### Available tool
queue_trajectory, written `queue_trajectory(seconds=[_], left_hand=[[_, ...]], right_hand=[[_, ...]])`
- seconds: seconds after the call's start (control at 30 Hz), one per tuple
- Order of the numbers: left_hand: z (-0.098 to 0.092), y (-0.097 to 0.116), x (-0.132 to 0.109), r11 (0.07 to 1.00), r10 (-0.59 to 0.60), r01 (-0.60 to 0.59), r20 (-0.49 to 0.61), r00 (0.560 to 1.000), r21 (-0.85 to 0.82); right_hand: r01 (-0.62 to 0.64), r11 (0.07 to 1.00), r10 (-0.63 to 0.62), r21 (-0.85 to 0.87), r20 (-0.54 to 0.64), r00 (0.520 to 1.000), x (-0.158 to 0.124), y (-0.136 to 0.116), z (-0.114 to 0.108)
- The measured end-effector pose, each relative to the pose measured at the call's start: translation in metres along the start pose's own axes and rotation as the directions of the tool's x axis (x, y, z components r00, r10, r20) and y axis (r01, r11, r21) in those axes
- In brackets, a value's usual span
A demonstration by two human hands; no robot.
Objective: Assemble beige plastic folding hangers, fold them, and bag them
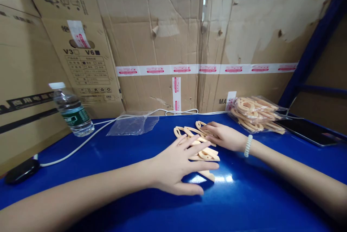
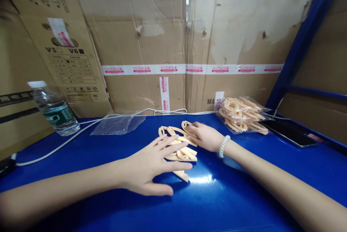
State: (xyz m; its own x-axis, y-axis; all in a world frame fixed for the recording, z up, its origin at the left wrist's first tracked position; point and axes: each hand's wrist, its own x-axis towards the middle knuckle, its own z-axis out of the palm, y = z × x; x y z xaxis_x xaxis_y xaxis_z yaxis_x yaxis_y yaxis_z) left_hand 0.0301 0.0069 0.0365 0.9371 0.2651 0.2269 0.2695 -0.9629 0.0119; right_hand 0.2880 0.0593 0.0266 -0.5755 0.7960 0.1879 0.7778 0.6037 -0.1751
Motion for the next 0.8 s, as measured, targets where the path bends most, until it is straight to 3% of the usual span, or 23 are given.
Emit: queue_trajectory(seconds=[0.07, 0.2, 0.4, 0.6, 0.7, 0.8], left_hand=[[0.010, -0.006, 0.012, 1.000, 0.026, -0.026, 0.032, 0.999, -0.002], [0.024, -0.043, 0.028, 1.000, 0.002, -0.001, 0.045, 0.999, -0.018], [0.030, -0.102, 0.048, 0.986, -0.163, 0.163, 0.008, 0.987, 0.024], [0.035, -0.154, 0.057, 0.933, -0.355, 0.358, -0.063, 0.933, 0.037], [0.031, -0.159, 0.058, 0.926, -0.371, 0.376, -0.125, 0.920, 0.020], [0.026, -0.141, 0.059, 0.935, -0.350, 0.353, -0.202, 0.915, -0.024]], right_hand=[[0.010, 1.000, -0.010, 0.024, -0.005, 1.000, 0.002, 0.008, 0.002], [-0.014, 0.999, 0.016, 0.041, -0.038, 0.999, 0.005, 0.032, 0.001], [-0.188, 0.982, 0.187, -0.011, -0.086, 0.979, 0.004, 0.059, -0.004], [-0.332, 0.942, 0.328, -0.043, -0.085, 0.941, 0.002, 0.065, -0.006], [-0.312, 0.950, 0.311, -0.018, -0.038, 0.950, 0.000, 0.063, -0.011], [-0.231, 0.972, 0.229, 0.049, 0.043, 0.973, -0.003, 0.055, -0.017]])
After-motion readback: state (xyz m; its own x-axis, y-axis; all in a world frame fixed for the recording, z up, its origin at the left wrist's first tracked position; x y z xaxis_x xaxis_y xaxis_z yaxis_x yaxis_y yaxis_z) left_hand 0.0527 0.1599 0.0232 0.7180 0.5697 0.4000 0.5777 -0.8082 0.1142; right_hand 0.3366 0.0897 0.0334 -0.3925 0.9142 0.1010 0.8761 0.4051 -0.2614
